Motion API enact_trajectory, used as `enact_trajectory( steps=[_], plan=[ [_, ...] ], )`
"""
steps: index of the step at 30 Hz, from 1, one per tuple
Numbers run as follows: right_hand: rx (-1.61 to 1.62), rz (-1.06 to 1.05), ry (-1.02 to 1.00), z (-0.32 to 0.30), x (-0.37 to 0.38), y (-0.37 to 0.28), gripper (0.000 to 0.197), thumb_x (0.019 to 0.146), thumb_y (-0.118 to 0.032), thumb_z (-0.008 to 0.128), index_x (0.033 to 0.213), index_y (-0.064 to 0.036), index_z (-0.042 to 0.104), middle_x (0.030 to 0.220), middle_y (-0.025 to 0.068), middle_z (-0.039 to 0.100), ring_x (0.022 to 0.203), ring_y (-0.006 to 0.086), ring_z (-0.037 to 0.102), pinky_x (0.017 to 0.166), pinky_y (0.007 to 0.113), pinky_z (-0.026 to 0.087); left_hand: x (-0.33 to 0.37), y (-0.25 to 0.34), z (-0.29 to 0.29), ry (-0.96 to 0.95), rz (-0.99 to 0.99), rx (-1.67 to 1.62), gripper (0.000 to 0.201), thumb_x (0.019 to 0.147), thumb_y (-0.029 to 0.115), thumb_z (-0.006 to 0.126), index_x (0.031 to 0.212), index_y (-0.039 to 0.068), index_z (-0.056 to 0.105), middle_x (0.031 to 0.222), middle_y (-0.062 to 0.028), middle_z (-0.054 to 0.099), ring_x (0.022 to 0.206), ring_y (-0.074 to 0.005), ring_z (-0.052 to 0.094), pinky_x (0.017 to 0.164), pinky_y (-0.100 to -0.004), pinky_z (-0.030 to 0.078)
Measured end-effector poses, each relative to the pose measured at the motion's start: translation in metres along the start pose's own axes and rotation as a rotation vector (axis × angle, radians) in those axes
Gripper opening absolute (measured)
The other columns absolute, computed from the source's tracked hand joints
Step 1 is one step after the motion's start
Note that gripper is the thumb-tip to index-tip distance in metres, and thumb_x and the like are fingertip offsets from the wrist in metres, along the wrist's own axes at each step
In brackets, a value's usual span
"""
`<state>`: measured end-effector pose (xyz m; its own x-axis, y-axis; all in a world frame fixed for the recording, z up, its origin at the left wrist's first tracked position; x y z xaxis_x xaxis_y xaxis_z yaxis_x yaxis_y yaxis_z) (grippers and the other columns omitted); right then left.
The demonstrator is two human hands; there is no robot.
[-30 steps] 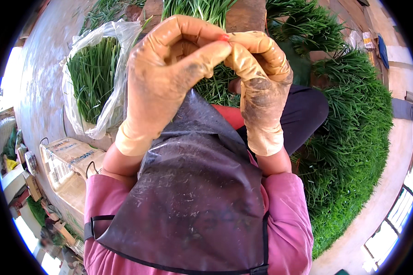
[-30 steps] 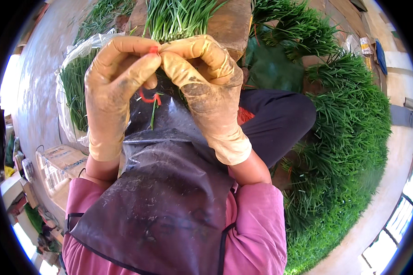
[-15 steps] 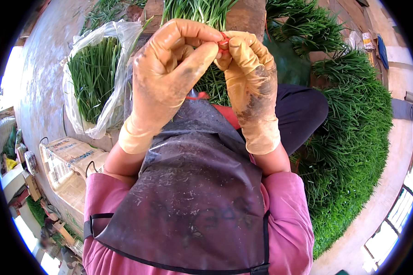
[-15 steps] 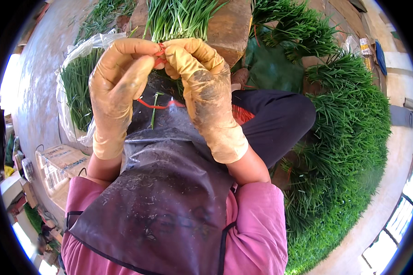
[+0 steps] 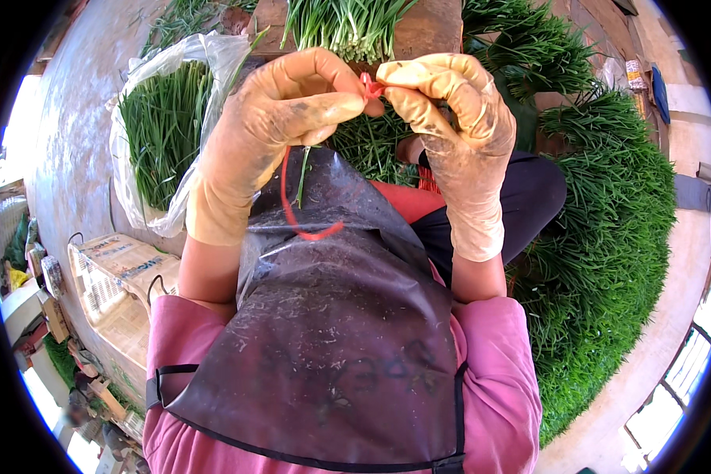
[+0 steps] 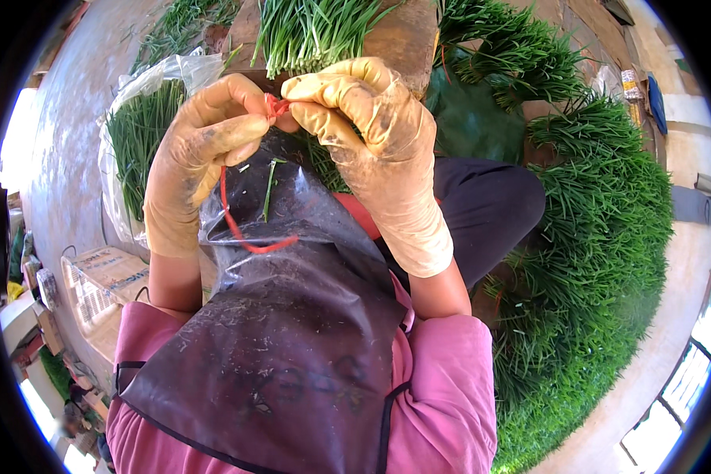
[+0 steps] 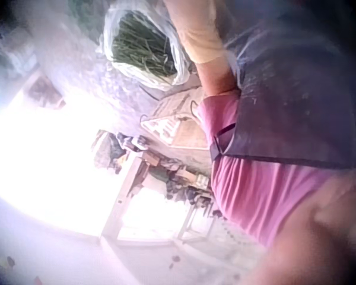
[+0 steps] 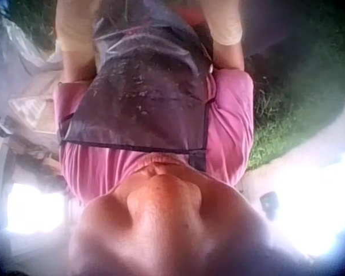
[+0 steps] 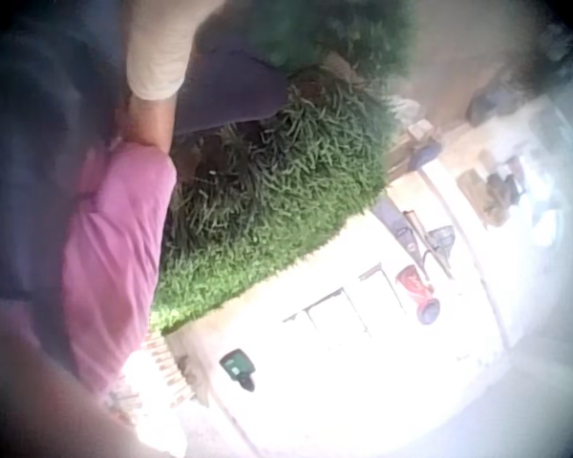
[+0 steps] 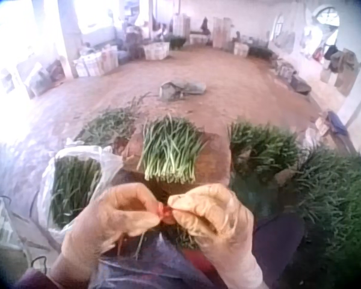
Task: The person bundles bunches of green vegetables by hand using thin red ties, places the finished bundles into a large clear plastic bag, and arranges others on a mat on the floor.
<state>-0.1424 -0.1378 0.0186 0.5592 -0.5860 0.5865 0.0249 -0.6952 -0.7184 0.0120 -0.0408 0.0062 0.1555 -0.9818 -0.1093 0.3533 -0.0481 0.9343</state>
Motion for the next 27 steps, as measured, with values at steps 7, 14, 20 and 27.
enact_trajectory(
  steps=[7,14,20,27],
  plan=[
    [0.23,0.082,0.144,-0.005,-0.008,0.015,0.009,0.082,0.001,0.07,0.09,-0.0034,0.067,0.106,0.0102,0.062,0.089,0.0175,0.065,0.075,0.028,0.053,0.009,-0.015,-0.012,-0.007,0.049,-0.225,0.011,0.082,0.006,0.068,0.09,0.005,0.06,0.092,-0.009,0.066,0.055,-0.001,0.036,0.053,-0.0145,0.03],
    [-0.129,-0.117,-0.069,-0.001,0.003,0.001,0.015,0.076,-0.014,0.075,0.09,-0.0086,0.069,0.102,0.0063,0.066,0.099,0.0254,0.06,0.089,0.038,0.046,-0.002,-0.004,-0.006,0.225,0.222,-0.003,0.014,0.082,0.01,0.07,0.09,0.004,0.061,0.099,-0.0127,0.066,0.063,-0.0014,0.042,0.061,-0.0156,0.036],
    [-0.268,-0.235,-0.042,0.01,0.005,0.002,0.016,0.069,-0.006,0.075,0.081,-0.0105,0.065,0.096,0.0028,0.066,0.098,0.024,0.06,0.084,0.038,0.045,-0.004,-0.006,-0.002,0.252,0.304,0.088,0.009,0.084,0.004,0.067,0.089,0.003,0.06,0.099,-0.011,0.067,0.076,-0.008,0.055,0.071,-0.019,0.043],
    [-0.443,-0.39,0.078,0.007,-0.001,0.0,0.023,0.065,-0.001,0.071,0.081,-0.0099,0.058,0.097,0.0032,0.062,0.101,0.0274,0.06,0.087,0.04,0.046,-0.009,-0.011,0.0,0.3,0.361,0.229,0.01,0.086,0.005,0.068,0.091,0.002,0.06,0.096,-0.008,0.066,0.084,-0.0082,0.058,0.077,-0.0189,0.044]
  ],
)
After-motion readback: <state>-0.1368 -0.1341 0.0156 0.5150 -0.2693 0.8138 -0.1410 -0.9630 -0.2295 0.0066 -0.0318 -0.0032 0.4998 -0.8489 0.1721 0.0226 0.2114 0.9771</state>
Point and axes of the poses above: each hand's wrist, its own x-axis towards the middle knuckle, its own z-axis out of the palm, y = z × x, the point moved 3 cm from there along x, towards the middle knuckle
